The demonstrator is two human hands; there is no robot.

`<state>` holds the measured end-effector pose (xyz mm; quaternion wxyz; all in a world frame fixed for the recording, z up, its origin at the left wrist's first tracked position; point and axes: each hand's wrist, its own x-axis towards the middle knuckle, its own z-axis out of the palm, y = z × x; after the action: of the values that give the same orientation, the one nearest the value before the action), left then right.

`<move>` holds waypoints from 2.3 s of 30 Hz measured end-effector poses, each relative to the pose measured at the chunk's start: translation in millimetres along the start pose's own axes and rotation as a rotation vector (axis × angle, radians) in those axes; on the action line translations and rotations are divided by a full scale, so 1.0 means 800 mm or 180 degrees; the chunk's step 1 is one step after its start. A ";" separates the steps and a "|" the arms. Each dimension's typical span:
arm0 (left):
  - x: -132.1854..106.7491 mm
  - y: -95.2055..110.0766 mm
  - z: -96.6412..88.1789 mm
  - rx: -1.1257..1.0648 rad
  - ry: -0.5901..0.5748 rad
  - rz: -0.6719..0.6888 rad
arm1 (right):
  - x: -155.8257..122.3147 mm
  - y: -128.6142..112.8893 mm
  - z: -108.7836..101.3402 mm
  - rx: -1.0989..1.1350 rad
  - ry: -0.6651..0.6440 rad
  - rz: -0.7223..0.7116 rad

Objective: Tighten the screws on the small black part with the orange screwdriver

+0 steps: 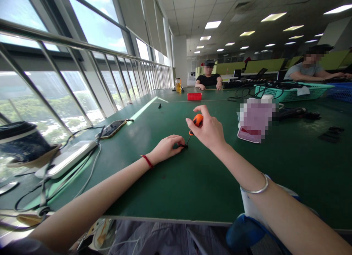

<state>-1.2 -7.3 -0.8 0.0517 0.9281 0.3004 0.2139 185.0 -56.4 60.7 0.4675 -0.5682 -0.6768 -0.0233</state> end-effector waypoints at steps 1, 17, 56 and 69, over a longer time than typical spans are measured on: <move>0.000 0.000 0.000 0.0002 -0.0001 -0.0006 | 0.000 0.000 0.000 0.0017 -0.0022 0.0019; 0.000 0.000 0.001 -0.0123 0.0013 -0.0092 | -0.001 0.003 0.006 0.0243 0.0025 0.0006; 0.000 -0.013 0.007 -0.0817 0.0239 -0.0755 | -0.002 0.002 0.006 0.0397 -0.0075 0.0035; 0.000 -0.001 0.006 -0.0469 0.0292 -0.0642 | -0.002 0.002 0.002 -0.0160 0.0215 -0.0340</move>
<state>0.7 -6.4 -5.3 0.1272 0.8761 0.3777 0.2713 185.4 -56.3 57.7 0.4738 -0.5417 -0.6892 -0.0845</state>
